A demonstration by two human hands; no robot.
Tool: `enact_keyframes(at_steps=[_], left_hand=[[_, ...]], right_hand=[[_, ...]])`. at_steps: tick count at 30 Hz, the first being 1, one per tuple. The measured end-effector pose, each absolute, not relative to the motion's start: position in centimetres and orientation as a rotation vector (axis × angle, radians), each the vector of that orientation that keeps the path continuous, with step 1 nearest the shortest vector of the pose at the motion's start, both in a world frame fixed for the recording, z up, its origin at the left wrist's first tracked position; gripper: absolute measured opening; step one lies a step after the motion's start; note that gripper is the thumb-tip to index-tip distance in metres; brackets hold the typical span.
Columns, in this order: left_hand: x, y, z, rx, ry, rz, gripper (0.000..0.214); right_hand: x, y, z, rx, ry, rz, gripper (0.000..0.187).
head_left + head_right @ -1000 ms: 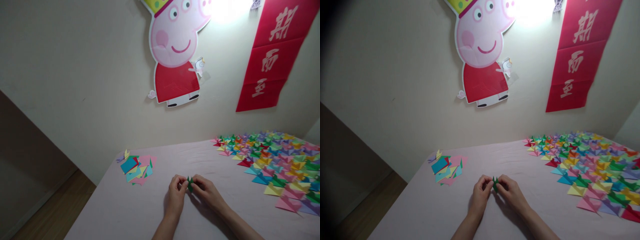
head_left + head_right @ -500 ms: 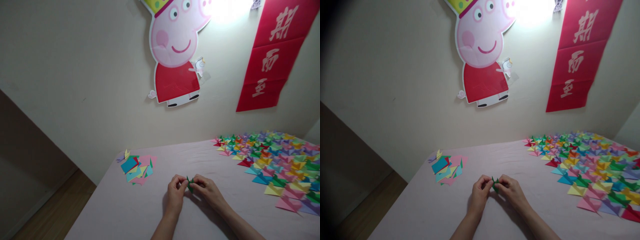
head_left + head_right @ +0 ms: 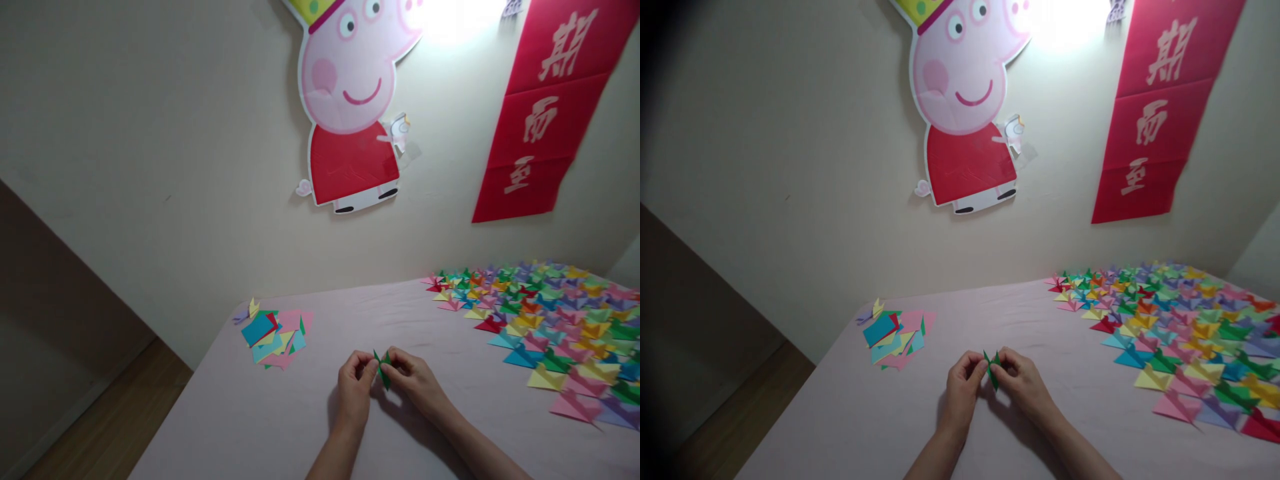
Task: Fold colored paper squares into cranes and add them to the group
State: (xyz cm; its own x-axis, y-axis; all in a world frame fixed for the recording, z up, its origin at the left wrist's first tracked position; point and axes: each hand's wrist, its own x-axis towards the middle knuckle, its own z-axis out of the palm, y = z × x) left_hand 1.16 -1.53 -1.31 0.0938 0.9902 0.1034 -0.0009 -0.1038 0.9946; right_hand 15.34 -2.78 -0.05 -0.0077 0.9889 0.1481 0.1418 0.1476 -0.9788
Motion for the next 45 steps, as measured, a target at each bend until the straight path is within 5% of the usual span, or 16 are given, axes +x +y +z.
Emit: enact_keyframes(at_steps=[10,21,45], left_hand=[[1.1,-2.9,-0.2,1.631,1.24,1.094,0.015],[0.9,-3.0,0.3,1.742,1.24,1.234,0.015],[1.1,-2.4,-0.5,1.557,1.268,1.068,0.011]], right_hand=[[15.5,-2.8,-0.1,-1.235,-1.425,0.938,0.035],[15.9,-2.4,0.3,-1.128,-1.29,1.195,0.04],[16.1,-2.5,0.2,-1.061,-1.193,1.128,0.043]])
